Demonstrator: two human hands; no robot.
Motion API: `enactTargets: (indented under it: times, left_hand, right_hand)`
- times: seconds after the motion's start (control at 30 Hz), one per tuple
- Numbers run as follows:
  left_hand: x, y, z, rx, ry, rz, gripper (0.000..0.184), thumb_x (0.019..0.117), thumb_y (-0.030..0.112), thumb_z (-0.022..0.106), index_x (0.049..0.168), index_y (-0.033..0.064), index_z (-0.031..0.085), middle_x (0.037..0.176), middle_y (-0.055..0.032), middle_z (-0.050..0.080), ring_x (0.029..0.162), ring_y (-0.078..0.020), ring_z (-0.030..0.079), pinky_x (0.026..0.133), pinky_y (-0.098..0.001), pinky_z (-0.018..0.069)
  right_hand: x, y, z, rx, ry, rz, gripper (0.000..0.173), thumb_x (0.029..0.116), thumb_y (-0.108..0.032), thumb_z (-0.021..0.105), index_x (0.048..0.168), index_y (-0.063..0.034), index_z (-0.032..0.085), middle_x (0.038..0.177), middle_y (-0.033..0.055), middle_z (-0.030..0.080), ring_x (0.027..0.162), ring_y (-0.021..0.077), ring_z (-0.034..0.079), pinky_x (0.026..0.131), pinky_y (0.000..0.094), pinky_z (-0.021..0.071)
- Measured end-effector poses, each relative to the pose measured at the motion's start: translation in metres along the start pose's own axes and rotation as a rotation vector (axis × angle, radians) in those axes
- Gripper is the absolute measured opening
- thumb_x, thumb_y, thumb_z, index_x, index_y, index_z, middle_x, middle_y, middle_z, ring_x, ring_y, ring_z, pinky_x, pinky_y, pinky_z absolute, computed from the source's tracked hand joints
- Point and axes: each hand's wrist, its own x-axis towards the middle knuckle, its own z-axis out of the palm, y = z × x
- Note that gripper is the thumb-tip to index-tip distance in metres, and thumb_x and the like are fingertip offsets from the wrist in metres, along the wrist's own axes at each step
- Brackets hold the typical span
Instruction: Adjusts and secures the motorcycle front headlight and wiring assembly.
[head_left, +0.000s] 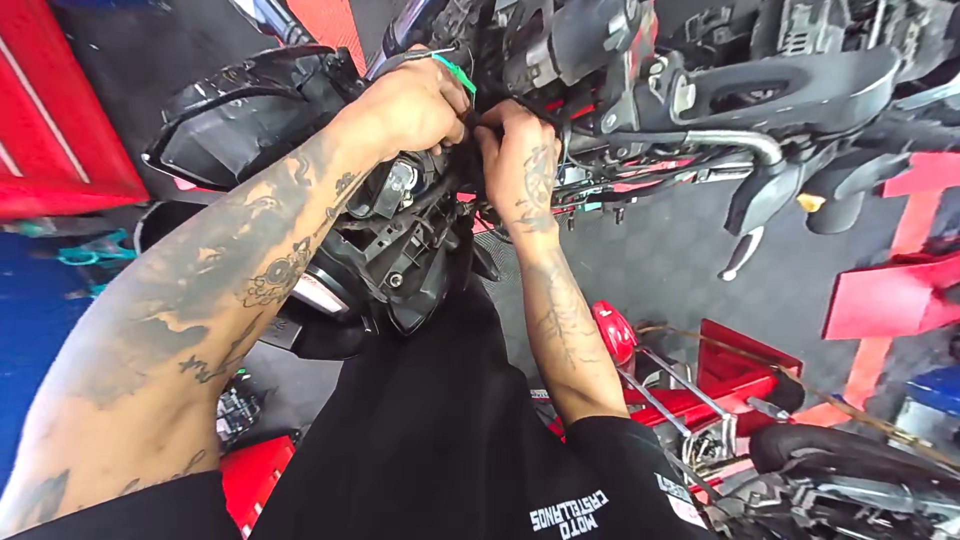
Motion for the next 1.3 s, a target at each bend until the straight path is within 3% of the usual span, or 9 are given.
enactTargets:
  times: [0.47, 0.73, 0.83, 1.1, 1.3]
  left_hand:
    - [0.001, -0.001, 0.008, 0.144, 0.103, 0.086, 0.021, 0.0963, 0.021, 0.066, 0.116, 0.0164, 0.074, 0.105, 0.0009, 0.075, 0.085, -0.0093, 0.069, 0.077, -0.0345, 0.056]
    - [-0.001, -0.001, 0.01, 0.163, 0.091, 0.098, 0.025, 0.1032, 0.024, 0.06, 0.124, 0.0128, 0.069, 0.112, -0.0031, 0.072, 0.093, -0.0093, 0.07, 0.085, -0.0326, 0.0567]
    - [0.0, -0.003, 0.01, 0.164, 0.101, 0.127, 0.024, 0.1047, 0.026, 0.058, 0.122, 0.015, 0.069, 0.109, -0.0007, 0.072, 0.09, -0.0072, 0.069, 0.083, -0.0305, 0.0566]
    - [0.002, -0.003, 0.009, 0.153, 0.104, 0.099, 0.022, 0.0995, 0.025, 0.065, 0.118, 0.0158, 0.071, 0.109, -0.0013, 0.072, 0.091, -0.0108, 0.07, 0.083, -0.0359, 0.058]
    - [0.002, -0.003, 0.011, 0.193, 0.121, 0.089, 0.026, 0.0948, 0.027, 0.068, 0.119, 0.018, 0.072, 0.111, -0.0002, 0.074, 0.108, -0.0151, 0.067, 0.096, -0.0425, 0.0523]
  right_hand:
    - [0.001, -0.001, 0.0, 0.021, -0.017, 0.046, 0.024, 0.0991, -0.027, 0.059, 0.111, -0.0132, 0.074, 0.108, 0.0068, 0.075, 0.103, 0.0254, 0.072, 0.085, 0.0489, 0.0554]
    - [0.01, 0.004, -0.007, 0.128, -0.126, 0.061, 0.027, 0.098, -0.028, 0.064, 0.119, -0.0141, 0.074, 0.114, 0.008, 0.075, 0.11, 0.0264, 0.07, 0.093, 0.0497, 0.0541]
    - [0.014, 0.005, -0.009, 0.177, -0.174, 0.061, 0.023, 0.0978, -0.026, 0.064, 0.113, -0.014, 0.076, 0.113, 0.0069, 0.074, 0.112, 0.0241, 0.068, 0.095, 0.0476, 0.0529]
    - [0.01, 0.006, -0.011, 0.159, -0.138, 0.026, 0.021, 0.0977, -0.022, 0.062, 0.109, -0.0129, 0.077, 0.109, 0.0077, 0.075, 0.106, 0.024, 0.07, 0.092, 0.0465, 0.054]
    - [0.008, 0.008, -0.013, 0.163, -0.13, -0.011, 0.021, 0.0978, -0.021, 0.061, 0.107, -0.0138, 0.079, 0.108, 0.0065, 0.076, 0.105, 0.0217, 0.071, 0.093, 0.044, 0.0536]
